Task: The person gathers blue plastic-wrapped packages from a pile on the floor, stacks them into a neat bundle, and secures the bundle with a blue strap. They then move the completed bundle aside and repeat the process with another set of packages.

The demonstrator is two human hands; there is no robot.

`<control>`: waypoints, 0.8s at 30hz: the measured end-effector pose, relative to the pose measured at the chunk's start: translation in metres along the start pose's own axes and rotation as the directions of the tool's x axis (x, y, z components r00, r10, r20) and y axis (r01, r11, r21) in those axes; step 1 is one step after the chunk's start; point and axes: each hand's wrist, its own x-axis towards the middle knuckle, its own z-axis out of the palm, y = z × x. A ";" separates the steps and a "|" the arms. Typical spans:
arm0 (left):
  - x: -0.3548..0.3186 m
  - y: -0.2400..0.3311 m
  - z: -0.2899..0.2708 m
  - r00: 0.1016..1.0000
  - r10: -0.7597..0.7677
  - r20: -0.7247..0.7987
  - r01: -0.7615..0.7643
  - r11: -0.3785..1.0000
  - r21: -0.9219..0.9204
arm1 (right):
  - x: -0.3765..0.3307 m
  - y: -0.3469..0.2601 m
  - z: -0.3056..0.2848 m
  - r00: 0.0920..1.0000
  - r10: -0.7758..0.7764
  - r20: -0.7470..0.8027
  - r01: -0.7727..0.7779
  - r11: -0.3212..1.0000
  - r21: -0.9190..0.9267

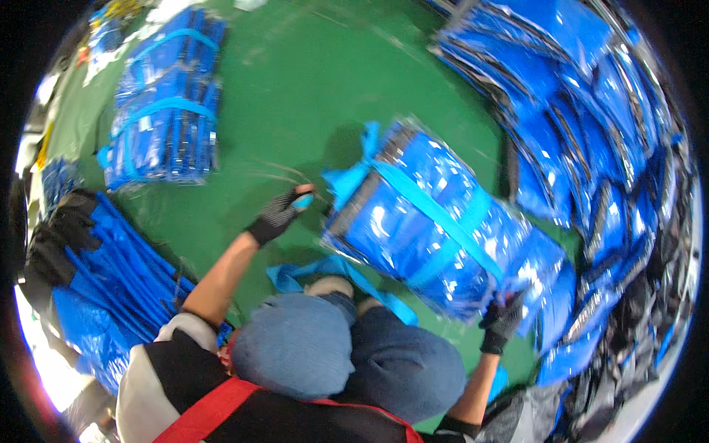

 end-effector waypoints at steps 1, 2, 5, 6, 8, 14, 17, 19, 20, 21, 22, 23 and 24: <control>0.022 -0.004 0.011 0.989 -0.134 0.063 0.143 0.974 -0.174 | 0.016 0.031 0.000 0.999 -0.036 0.039 0.036 0.999 -0.014; 0.043 -0.008 0.026 0.912 -0.329 0.244 0.409 0.772 -0.487 | 0.032 0.058 0.001 1.000 -0.025 0.009 0.025 0.999 -0.035; 0.071 -0.015 0.064 0.991 -0.099 0.094 0.119 0.963 -0.244 | 0.068 0.104 0.026 0.999 -0.018 0.043 0.007 0.969 0.245; 0.076 -0.016 0.062 0.992 -0.078 0.104 0.088 0.992 -0.090 | 0.070 0.105 0.034 0.975 -0.036 0.220 -0.100 0.810 0.578; 0.079 -0.011 0.045 0.981 -0.161 0.107 0.167 0.985 -0.045 | 0.066 0.090 0.053 0.969 -0.081 0.235 -0.072 0.813 0.578; 0.082 0.017 -0.118 0.945 -0.320 0.064 0.321 0.871 -0.372 | 0.042 -0.016 0.173 0.902 -0.150 0.405 0.041 0.963 0.266; 0.036 0.008 -0.181 0.937 -0.340 -0.084 0.264 0.844 -0.466 | 0.065 -0.073 0.254 0.744 -0.204 0.636 -0.141 0.883 0.447; -0.014 -0.020 -0.206 0.870 -0.453 -0.194 0.320 0.819 -0.476 | 0.080 -0.107 0.292 0.654 -0.332 0.679 0.357 0.928 0.110; -0.034 -0.039 -0.212 0.831 -0.503 -0.236 0.357 0.810 -0.465 | 0.079 -0.122 0.308 0.680 -0.311 0.664 0.429 0.903 -0.016; -0.055 -0.057 -0.217 0.743 -0.587 -0.322 0.457 0.796 -0.396 | 0.076 -0.136 0.321 0.611 -0.389 0.690 0.376 0.909 0.179; -0.067 -0.074 -0.219 0.636 -0.656 -0.407 0.546 0.755 -0.363 | 0.073 -0.148 0.330 0.594 -0.451 0.666 0.344 0.891 0.297; -0.076 -0.083 -0.223 0.619 -0.668 -0.413 0.458 0.734 -0.501 | 0.075 -0.160 0.334 0.539 -0.525 0.659 0.323 0.851 0.414; -0.077 -0.086 -0.220 0.499 -0.790 -0.356 0.463 0.590 -0.661 | 0.080 -0.176 0.346 0.535 -0.546 0.645 0.530 0.811 0.248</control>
